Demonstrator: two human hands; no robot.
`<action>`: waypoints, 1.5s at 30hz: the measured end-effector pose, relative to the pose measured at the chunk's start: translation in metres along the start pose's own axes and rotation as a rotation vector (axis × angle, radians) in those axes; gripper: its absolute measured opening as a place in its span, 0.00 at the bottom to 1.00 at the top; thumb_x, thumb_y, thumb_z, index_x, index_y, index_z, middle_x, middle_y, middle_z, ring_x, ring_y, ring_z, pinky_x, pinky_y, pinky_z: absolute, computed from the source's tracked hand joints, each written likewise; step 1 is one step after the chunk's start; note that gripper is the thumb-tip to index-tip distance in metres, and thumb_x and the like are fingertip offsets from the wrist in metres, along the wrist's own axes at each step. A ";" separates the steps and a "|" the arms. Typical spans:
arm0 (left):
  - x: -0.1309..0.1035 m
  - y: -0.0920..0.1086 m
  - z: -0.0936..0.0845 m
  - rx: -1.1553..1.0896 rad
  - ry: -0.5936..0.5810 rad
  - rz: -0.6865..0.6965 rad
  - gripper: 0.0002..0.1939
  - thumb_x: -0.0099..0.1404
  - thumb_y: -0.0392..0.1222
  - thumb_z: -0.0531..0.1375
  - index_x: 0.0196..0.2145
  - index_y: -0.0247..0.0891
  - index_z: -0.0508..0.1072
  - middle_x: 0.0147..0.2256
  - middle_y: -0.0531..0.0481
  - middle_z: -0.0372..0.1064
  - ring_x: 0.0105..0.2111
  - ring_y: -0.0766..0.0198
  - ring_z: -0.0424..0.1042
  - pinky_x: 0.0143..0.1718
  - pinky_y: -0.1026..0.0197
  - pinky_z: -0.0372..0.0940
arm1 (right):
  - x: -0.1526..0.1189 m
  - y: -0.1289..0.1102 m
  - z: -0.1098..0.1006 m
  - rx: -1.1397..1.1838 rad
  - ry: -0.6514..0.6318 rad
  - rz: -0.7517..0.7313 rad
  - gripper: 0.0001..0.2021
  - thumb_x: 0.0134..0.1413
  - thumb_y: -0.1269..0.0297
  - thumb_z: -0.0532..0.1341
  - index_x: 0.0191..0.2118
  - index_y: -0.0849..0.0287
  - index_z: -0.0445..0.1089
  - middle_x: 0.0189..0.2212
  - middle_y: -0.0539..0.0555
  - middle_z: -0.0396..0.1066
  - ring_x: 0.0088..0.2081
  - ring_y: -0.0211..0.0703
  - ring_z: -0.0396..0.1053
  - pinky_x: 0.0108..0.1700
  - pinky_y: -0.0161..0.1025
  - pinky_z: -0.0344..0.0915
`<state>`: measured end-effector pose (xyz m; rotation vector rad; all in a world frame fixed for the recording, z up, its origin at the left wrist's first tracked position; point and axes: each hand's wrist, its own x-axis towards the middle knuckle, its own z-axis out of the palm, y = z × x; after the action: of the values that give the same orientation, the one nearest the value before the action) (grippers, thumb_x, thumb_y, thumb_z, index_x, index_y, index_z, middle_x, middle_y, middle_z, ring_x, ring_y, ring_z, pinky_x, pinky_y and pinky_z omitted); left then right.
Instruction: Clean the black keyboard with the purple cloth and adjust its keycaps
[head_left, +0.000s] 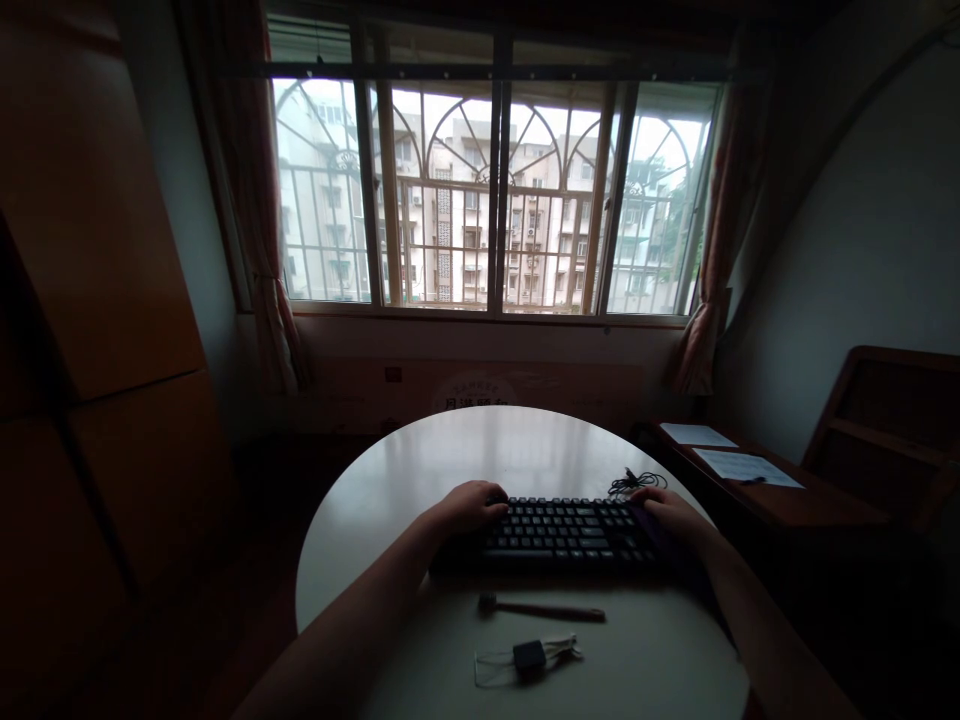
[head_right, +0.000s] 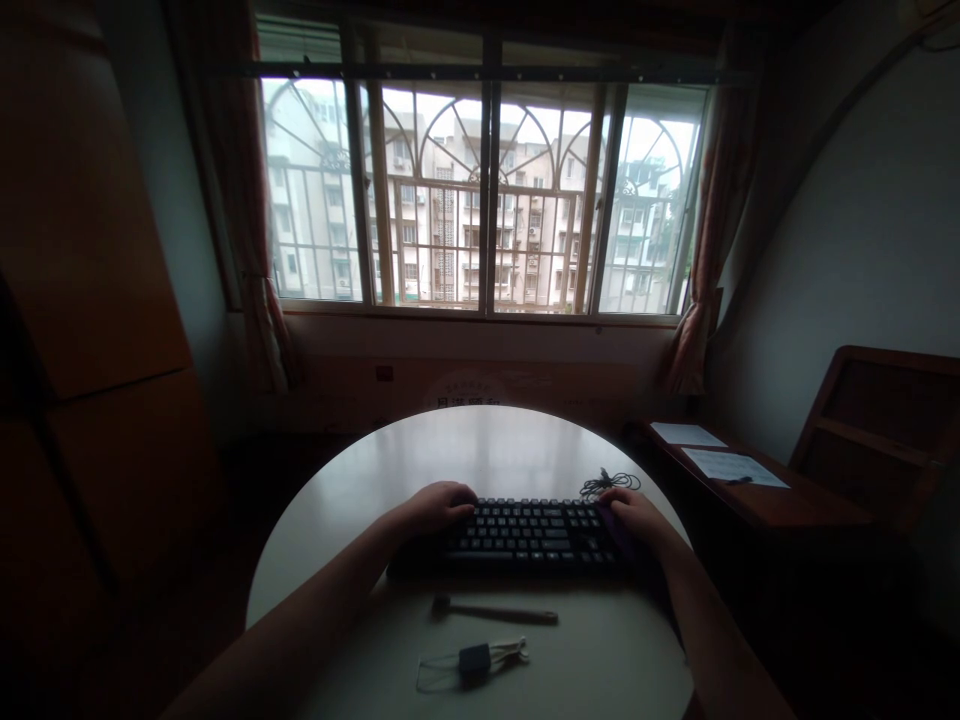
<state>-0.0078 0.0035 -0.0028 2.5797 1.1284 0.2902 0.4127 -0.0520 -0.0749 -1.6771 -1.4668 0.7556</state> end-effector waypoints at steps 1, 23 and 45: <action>0.000 0.000 0.000 0.002 0.001 0.003 0.18 0.65 0.53 0.55 0.48 0.45 0.75 0.48 0.48 0.72 0.47 0.54 0.70 0.46 0.58 0.64 | 0.000 0.000 0.000 0.002 -0.001 -0.001 0.16 0.43 0.63 0.56 0.38 0.56 0.75 0.39 0.54 0.77 0.43 0.52 0.73 0.50 0.45 0.66; -0.002 0.003 -0.002 -0.003 0.000 -0.004 0.18 0.64 0.53 0.55 0.48 0.45 0.75 0.48 0.48 0.73 0.47 0.53 0.70 0.45 0.58 0.64 | 0.000 0.001 -0.001 0.008 -0.006 -0.017 0.16 0.42 0.64 0.56 0.38 0.57 0.75 0.39 0.54 0.77 0.43 0.52 0.73 0.50 0.45 0.66; 0.000 0.001 0.001 0.009 0.015 0.015 0.18 0.64 0.52 0.56 0.47 0.44 0.75 0.47 0.48 0.73 0.47 0.54 0.70 0.46 0.58 0.63 | -0.007 -0.009 0.000 -0.017 0.017 -0.034 0.15 0.42 0.65 0.57 0.38 0.58 0.75 0.40 0.54 0.77 0.45 0.51 0.72 0.49 0.41 0.65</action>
<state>-0.0068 0.0031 -0.0032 2.5993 1.1191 0.3091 0.4072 -0.0581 -0.0679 -1.6633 -1.4897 0.7113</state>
